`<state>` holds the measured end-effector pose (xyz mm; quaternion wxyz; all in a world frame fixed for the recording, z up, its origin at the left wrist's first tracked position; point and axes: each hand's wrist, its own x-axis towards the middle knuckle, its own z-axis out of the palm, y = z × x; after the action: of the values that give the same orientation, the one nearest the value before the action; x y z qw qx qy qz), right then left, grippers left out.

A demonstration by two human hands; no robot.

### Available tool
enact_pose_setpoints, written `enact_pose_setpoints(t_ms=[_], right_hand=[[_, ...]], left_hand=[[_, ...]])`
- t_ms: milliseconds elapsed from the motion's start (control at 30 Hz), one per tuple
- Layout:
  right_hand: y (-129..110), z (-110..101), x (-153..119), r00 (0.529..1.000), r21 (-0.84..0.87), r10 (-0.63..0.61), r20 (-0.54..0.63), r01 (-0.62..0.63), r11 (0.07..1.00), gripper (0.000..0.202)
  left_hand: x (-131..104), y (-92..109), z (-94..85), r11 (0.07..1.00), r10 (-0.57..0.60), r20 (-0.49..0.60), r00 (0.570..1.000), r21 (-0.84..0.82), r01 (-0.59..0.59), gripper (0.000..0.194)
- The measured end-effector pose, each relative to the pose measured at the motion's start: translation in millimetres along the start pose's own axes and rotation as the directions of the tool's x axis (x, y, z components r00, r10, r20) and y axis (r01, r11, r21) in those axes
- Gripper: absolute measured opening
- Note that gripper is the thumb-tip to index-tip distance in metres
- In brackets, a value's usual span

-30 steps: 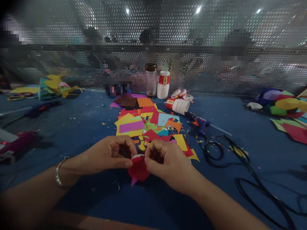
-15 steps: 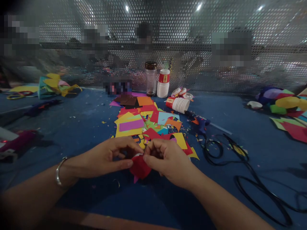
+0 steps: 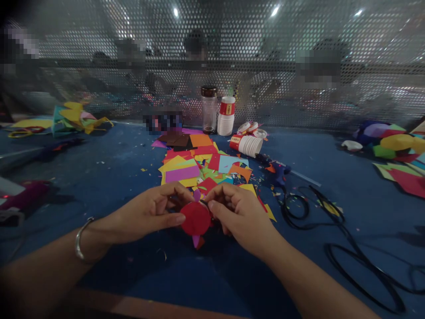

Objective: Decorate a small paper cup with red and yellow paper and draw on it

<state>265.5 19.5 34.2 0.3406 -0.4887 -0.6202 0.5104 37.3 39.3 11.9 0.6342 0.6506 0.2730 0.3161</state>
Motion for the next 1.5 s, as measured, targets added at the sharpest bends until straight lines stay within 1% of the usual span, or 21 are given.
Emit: enact_pose_setpoints(t_ms=[133,233,433,567,733,867,1033,1200,1333,1500], right_hand=[[-1,-1,0,0.999,-0.036,-0.013,0.029,0.014,0.999,0.024],[-1,-2,0,0.999,-0.056,-0.021,0.047,0.024,0.998,0.025],[0,-2,0,0.999,-0.077,-0.013,0.052,0.017,0.997,0.026],[-1,-1,0,0.999,-0.106,0.007,0.052,-0.001,0.994,0.026],[1,0,0,0.997,-0.129,0.004,0.076,0.006,0.992,0.025],[1,1,1,0.995,-0.124,0.024,0.094,-0.012,0.992,0.026],[0,-1,0,0.996,-0.11,0.033,0.078,-0.024,0.994,0.027],[0,-1,-1,0.998,-0.09,0.013,0.058,-0.008,0.996,0.03],[1,0,-1,0.999,-0.051,0.011,0.047,-0.009,0.999,0.03],[0,0,0,0.999,-0.043,0.015,0.045,-0.013,0.999,0.031]], left_hand=[[0,-1,-0.5,0.998,-0.024,0.0,1.0,-0.051,0.024,0.021],[1,-2,-1.1,0.998,-0.03,-0.001,1.0,-0.054,0.03,0.022],[1,-3,1.1,0.992,-0.066,0.005,0.998,-0.105,0.067,0.023],[1,-4,4.2,0.987,-0.098,0.001,0.995,-0.127,0.097,0.027],[3,-3,6.8,0.983,-0.154,-0.016,0.988,-0.104,0.152,0.027],[5,0,8.2,0.978,-0.186,0.006,0.982,-0.093,0.186,0.027],[5,2,8.9,0.98,-0.192,-0.076,0.979,-0.065,0.187,0.031],[6,1,8.8,0.986,-0.158,-0.156,0.975,-0.075,0.148,0.028],[6,0,9.0,0.986,-0.153,-0.235,0.96,-0.104,0.132,0.027],[5,2,10.2,0.97,-0.185,-0.241,0.953,-0.202,0.137,0.034]])
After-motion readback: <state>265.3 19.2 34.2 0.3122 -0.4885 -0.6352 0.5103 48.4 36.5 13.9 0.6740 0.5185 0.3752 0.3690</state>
